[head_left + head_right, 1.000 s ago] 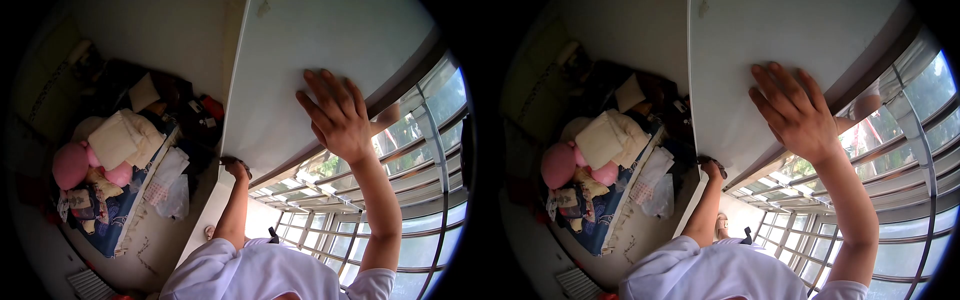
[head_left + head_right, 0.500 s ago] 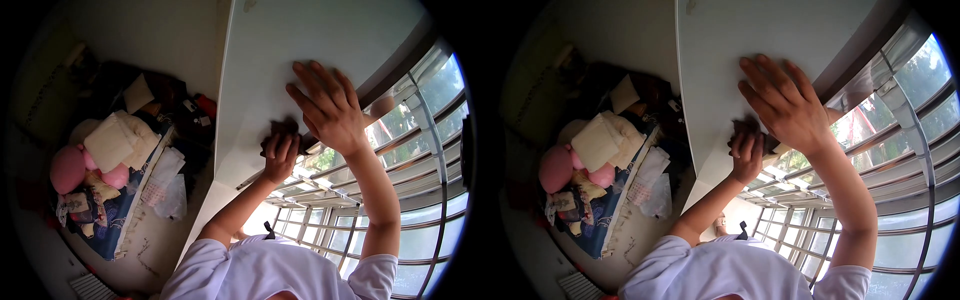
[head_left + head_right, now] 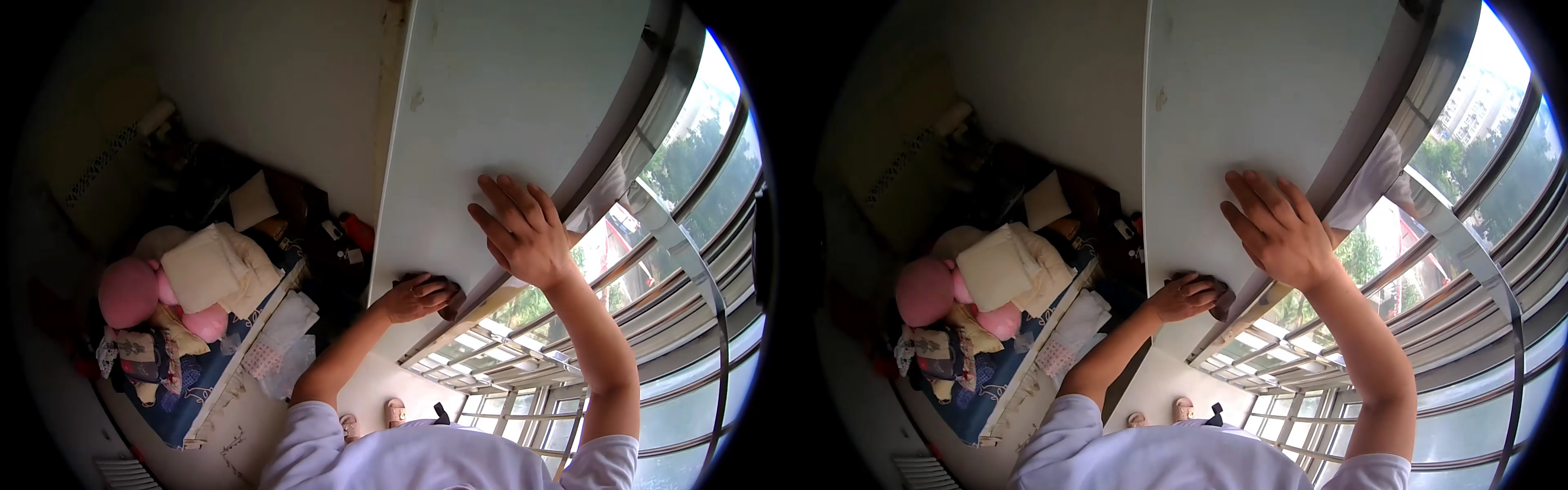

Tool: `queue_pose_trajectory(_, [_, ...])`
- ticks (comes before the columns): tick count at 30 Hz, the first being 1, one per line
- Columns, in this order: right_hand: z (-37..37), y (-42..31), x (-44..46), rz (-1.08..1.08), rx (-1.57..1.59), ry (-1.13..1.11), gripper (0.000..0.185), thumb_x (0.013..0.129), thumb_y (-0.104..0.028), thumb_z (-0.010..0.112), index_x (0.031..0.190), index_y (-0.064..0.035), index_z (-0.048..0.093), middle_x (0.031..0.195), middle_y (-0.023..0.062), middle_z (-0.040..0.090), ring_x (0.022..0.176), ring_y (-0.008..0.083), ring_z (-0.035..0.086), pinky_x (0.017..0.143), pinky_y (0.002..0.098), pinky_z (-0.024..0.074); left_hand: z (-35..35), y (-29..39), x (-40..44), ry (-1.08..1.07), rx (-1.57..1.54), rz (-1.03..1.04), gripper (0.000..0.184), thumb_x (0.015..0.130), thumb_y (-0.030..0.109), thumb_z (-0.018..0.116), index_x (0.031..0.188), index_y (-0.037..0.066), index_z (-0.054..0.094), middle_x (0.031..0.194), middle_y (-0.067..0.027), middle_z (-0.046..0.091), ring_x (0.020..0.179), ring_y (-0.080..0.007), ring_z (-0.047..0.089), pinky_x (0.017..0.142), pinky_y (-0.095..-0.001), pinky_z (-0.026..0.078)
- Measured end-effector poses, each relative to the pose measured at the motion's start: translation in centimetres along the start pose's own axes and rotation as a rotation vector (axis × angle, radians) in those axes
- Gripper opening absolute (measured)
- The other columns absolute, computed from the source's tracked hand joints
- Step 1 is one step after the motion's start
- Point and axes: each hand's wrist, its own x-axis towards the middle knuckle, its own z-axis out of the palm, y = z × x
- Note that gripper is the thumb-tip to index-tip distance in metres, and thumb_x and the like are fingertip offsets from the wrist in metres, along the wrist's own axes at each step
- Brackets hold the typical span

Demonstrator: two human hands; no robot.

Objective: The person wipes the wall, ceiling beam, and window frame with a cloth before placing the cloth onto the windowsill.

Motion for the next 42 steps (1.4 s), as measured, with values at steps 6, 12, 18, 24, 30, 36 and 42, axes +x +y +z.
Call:
queue_pose_trajectory(6, [-0.2, 0.1, -0.5, 0.032, 0.082, 0.171, 0.040, 0.079, -0.018, 0.064, 0.119, -0.0207, 0.066, 0.137, 0.0008, 0.055, 0.129, 0.0185, 0.047, 0.103, 0.0376, 0.0366, -7.2, -10.3, 10.5, 0.224, 0.224, -0.144, 0.023, 0.086, 0.026, 0.066, 0.109, 0.025, 0.068, 0.133, 0.0045, 0.048, 0.128, -0.0158, 0.044, 0.114, -0.0501, 0.026])
queue_pose_trajectory(12, [-0.3, 0.3, -0.5, 0.015, 0.048, 0.254, 0.041, 0.074, -0.016, 0.065, 0.114, -0.0219, 0.068, 0.132, 0.0026, 0.058, 0.123, 0.0217, 0.051, 0.099, 0.0403, 0.0384, -14.1, -17.0, 21.3, 0.529, 0.217, -0.566, 0.057, 0.072, -0.003, 0.053, 0.129, 0.000, 0.054, 0.138, -0.0186, 0.037, 0.126, -0.0375, 0.038, 0.107, -0.0512, 0.032])
queue_pose_trajectory(18, [-3.3, 0.8, -0.7, 0.149, 0.068, 0.236, 0.041, 0.072, -0.016, 0.065, 0.113, -0.0184, 0.068, 0.135, 0.0046, 0.056, 0.130, 0.0220, 0.047, 0.107, 0.0416, 0.0315, -9.6, -12.2, 16.7, 0.513, 0.117, -0.721, 0.068, 0.074, -0.005, 0.050, 0.141, -0.003, 0.041, 0.142, -0.0244, 0.031, 0.130, -0.0424, 0.031, 0.109, -0.0510, 0.028])
queue_pose_trajectory(24, [-2.2, 1.8, -1.7, 0.185, 0.056, 0.327, 0.040, 0.073, -0.018, 0.065, 0.113, -0.0189, 0.068, 0.135, 0.0052, 0.056, 0.130, 0.0227, 0.046, 0.111, 0.0438, 0.0270, -6.9, -8.4, 12.0, 0.410, 0.087, -0.578, 0.051, 0.084, 0.000, 0.057, 0.133, -0.003, 0.047, 0.134, -0.0204, 0.039, 0.123, -0.0418, 0.041, 0.105, -0.0509, 0.034])
queue_pose_trajectory(30, [-1.1, 1.5, -1.9, 0.176, -0.039, 0.422, 0.038, 0.078, -0.024, 0.062, 0.115, -0.0219, 0.068, 0.129, 0.0006, 0.060, 0.126, 0.0175, 0.050, 0.114, 0.0399, 0.0225, -15.5, -18.4, 23.1, 0.419, 0.292, -0.320, 0.051, 0.080, -0.001, 0.061, 0.130, -0.003, 0.052, 0.135, -0.0214, 0.039, 0.121, -0.0409, 0.043, 0.104, -0.0495, 0.037])
queue_pose_trajectory(36, [-0.6, 1.4, -2.2, 0.182, -0.035, 0.439, 0.037, 0.076, -0.022, 0.062, 0.112, -0.0227, 0.068, 0.126, -0.0004, 0.061, 0.124, 0.0160, 0.051, 0.113, 0.0383, 0.0242, -23.0, -25.0, 34.2, 0.485, 0.402, -0.327, 0.060, 0.080, -0.006, 0.053, 0.138, 0.002, 0.050, 0.146, -0.0213, 0.037, 0.137, -0.0392, 0.035, 0.113, -0.0484, 0.031])
queue_pose_trajectory(42, [-0.9, 1.9, -2.2, 0.147, 0.042, 0.524, 0.030, 0.073, -0.018, 0.064, 0.102, -0.0206, 0.068, 0.115, -0.0006, 0.063, 0.113, 0.0170, 0.057, 0.098, 0.0342, 0.0376, -21.9, -23.0, 36.6, 0.469, 0.408, -0.072, 0.047, 0.078, -0.006, 0.054, 0.123, 0.001, 0.063, 0.141, -0.0153, 0.048, 0.133, -0.0351, 0.044, 0.107, -0.0459, 0.040])
